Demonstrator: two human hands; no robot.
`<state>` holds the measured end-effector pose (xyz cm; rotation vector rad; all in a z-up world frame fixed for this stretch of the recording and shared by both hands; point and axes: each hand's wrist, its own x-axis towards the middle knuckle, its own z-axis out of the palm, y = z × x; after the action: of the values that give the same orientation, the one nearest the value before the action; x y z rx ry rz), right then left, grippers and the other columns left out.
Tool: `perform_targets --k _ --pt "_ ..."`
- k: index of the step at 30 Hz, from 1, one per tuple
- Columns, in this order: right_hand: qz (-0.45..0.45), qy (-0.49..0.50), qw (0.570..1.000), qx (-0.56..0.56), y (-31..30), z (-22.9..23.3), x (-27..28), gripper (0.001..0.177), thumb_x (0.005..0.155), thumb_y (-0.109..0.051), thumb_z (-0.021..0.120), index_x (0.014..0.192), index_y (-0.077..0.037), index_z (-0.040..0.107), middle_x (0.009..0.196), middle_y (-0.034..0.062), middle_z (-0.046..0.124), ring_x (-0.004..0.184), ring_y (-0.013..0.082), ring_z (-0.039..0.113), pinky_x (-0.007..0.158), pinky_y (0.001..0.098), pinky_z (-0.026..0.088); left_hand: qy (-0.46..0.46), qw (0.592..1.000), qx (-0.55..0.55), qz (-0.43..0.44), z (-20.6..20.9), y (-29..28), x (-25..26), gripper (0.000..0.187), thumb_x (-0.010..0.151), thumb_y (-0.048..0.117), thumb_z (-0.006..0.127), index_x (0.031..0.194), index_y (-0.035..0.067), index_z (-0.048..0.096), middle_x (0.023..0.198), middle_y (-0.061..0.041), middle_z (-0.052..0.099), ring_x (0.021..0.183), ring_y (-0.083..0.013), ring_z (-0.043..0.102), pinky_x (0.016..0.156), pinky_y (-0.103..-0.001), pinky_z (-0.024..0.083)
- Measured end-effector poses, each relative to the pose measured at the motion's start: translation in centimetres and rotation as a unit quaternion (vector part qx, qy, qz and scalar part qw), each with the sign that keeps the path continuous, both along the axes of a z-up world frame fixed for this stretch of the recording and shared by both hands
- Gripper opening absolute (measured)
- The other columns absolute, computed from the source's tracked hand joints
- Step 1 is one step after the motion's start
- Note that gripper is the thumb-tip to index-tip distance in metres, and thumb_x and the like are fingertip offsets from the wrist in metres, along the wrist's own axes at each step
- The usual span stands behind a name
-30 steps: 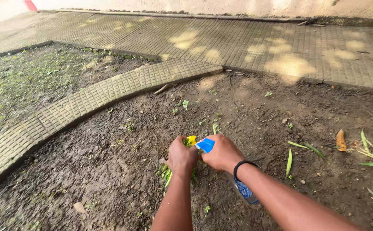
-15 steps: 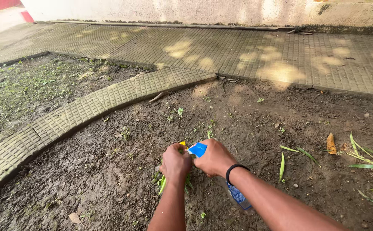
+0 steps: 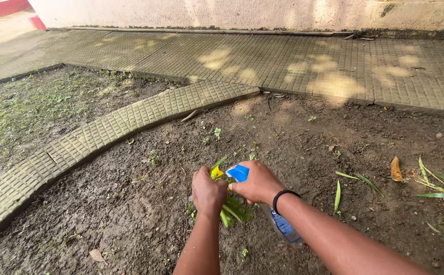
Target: The person sprays a yellow flower and green leaves with a spray bottle, moving between different small plants on the ground.
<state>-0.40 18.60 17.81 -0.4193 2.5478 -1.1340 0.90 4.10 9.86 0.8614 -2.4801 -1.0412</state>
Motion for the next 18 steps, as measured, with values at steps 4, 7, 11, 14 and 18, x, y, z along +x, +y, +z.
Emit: perform_targets --k 4,7,11,14,18 --pt "-0.015 0.039 0.998 0.047 0.3 -0.2 -0.1 0.018 0.081 -0.024 0.073 0.085 -0.007 0.071 0.066 0.009 0.074 0.051 0.0183 0.07 0.056 0.0353 0.058 -0.09 0.996 0.02 0.014 1.0 -1.1 0.9 0.06 0.076 0.012 0.073 0.134 0.01 0.059 0.13 -0.013 0.064 0.121 -0.0298 0.063 0.103 -0.042 0.049" --pt "-0.031 0.126 0.985 0.109 0.3 -0.4 -0.4 0.014 0.08 -0.022 0.074 0.079 -0.008 0.075 0.068 0.0072 0.072 0.057 0.0207 0.066 0.059 0.0394 0.054 -0.134 0.99 0.042 0.013 1.7 -1.9 1.7 0.065 0.08 0.015 0.07 0.143 0.015 0.055 0.133 -0.012 0.067 0.121 -0.0282 0.065 0.103 -0.042 0.051" --pt "-0.027 0.035 0.998 0.054 0.7 0.1 0.0 0.02 0.08 -0.027 0.074 0.085 -0.008 0.07 0.065 0.0079 0.073 0.053 0.0202 0.071 0.064 0.0383 0.06 -0.155 0.987 0.03 0.005 1.9 -2.4 2.2 0.065 0.081 0.018 0.068 0.145 0.015 0.055 0.132 -0.012 0.07 0.12 -0.0256 0.068 0.104 -0.041 0.051" --pt "-0.036 0.029 0.999 0.026 0.9 0.2 0.2 0.02 0.079 -0.027 0.074 0.087 -0.009 0.069 0.065 0.0068 0.072 0.053 0.0208 0.071 0.065 0.0411 0.063 -0.172 0.985 0.007 -0.008 1.9 -2.3 2.0 0.064 0.082 0.021 0.067 0.145 0.016 0.054 0.133 -0.008 0.067 0.122 -0.0238 0.064 0.109 -0.048 0.042" --pt "-0.044 0.1 0.992 0.057 0.7 -0.2 -0.1 0.021 0.078 -0.028 0.078 0.084 -0.009 0.073 0.067 0.007 0.072 0.057 0.0195 0.069 0.066 0.0399 0.059 -0.152 0.987 -0.044 -0.011 1.1 -2.4 1.0 0.058 0.085 0.023 0.062 0.143 0.016 0.053 0.138 -0.007 0.059 0.124 -0.0249 0.058 0.108 -0.058 0.032"
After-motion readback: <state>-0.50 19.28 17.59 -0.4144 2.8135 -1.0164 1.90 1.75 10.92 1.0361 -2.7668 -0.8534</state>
